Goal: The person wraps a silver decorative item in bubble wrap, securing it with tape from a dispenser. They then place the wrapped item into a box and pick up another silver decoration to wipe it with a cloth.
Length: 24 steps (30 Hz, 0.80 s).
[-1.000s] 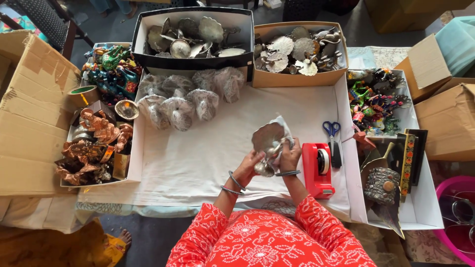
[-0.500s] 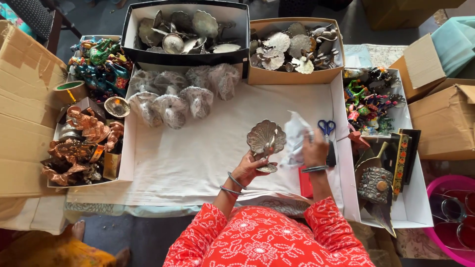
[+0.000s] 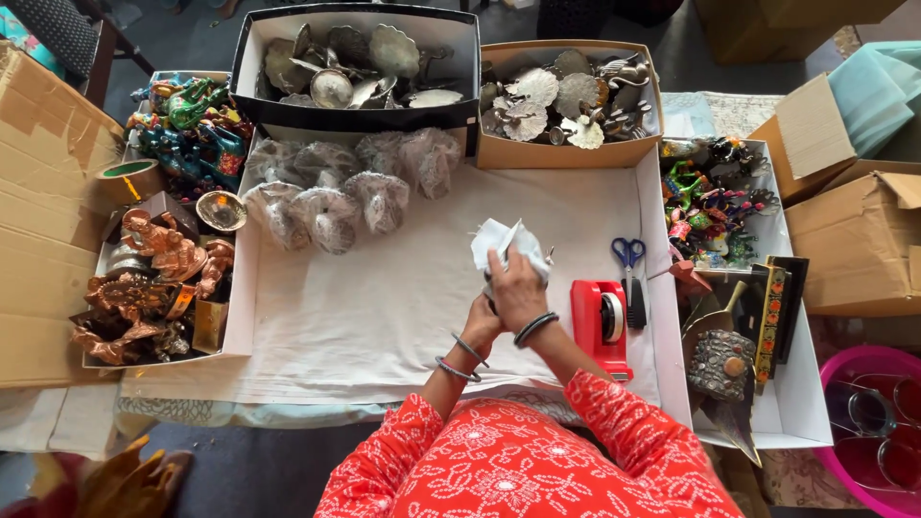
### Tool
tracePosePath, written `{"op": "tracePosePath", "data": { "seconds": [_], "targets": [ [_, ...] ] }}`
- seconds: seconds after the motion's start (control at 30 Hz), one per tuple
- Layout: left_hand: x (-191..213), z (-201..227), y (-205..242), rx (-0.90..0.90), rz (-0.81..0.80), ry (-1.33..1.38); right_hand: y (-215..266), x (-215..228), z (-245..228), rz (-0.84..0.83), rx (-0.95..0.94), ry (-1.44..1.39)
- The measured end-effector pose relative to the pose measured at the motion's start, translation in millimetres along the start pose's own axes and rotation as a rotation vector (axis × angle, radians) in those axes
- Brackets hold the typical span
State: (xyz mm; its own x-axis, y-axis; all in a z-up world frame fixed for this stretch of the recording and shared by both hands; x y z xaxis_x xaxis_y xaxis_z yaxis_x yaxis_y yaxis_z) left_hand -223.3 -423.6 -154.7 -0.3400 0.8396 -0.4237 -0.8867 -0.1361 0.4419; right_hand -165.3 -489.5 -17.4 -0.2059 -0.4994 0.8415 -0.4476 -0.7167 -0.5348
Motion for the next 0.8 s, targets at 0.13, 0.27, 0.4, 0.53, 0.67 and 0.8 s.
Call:
{"op": "tracePosePath", "data": {
  "seconds": [0.13,0.27,0.4,0.53,0.67,0.8],
  "targets": [
    [7.7,-15.2,5.8,0.061,0.122,0.016,34.5,-30.3,-8.3,-0.276,-0.034,-0.181],
    [1.5,1.5,22.8,-0.003,0.112,0.031,23.2,-32.0,-3.4,-0.187,-0.106,-0.254],
    [4.8,6.4,16.0,-0.113,0.062,0.032,-10.9,-20.2,3.4,0.075,-0.182,-0.187],
    [28.0,-4.5,-1.9,-0.089,0.085,0.045,18.6,-33.3,-12.5,-0.059,-0.043,-0.328],
    [44.7,-20.2,-14.6,-0.069,0.058,0.190,20.3,12.4,-8.1,-0.212,0.004,-0.746],
    [37.0,34.2,21.0,-0.151,-0.080,0.095,32.5,61.2,39.2,0.211,-0.303,-1.065]
  ]
}}
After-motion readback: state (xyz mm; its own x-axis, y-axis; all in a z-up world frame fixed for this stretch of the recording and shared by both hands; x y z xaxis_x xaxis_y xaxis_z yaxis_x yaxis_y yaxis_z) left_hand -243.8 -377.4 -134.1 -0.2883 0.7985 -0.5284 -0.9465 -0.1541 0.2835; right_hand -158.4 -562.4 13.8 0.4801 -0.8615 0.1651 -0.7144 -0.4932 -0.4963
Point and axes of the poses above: each hand's wrist, its own y-axis away from the middle knuckle, its own x-axis out of the back of the hand, z = x × y, the point moved 1 cm from there along -y, towards the middle knuckle, and after that the axes turned 8 degrees about x, right-handed, at the moved point
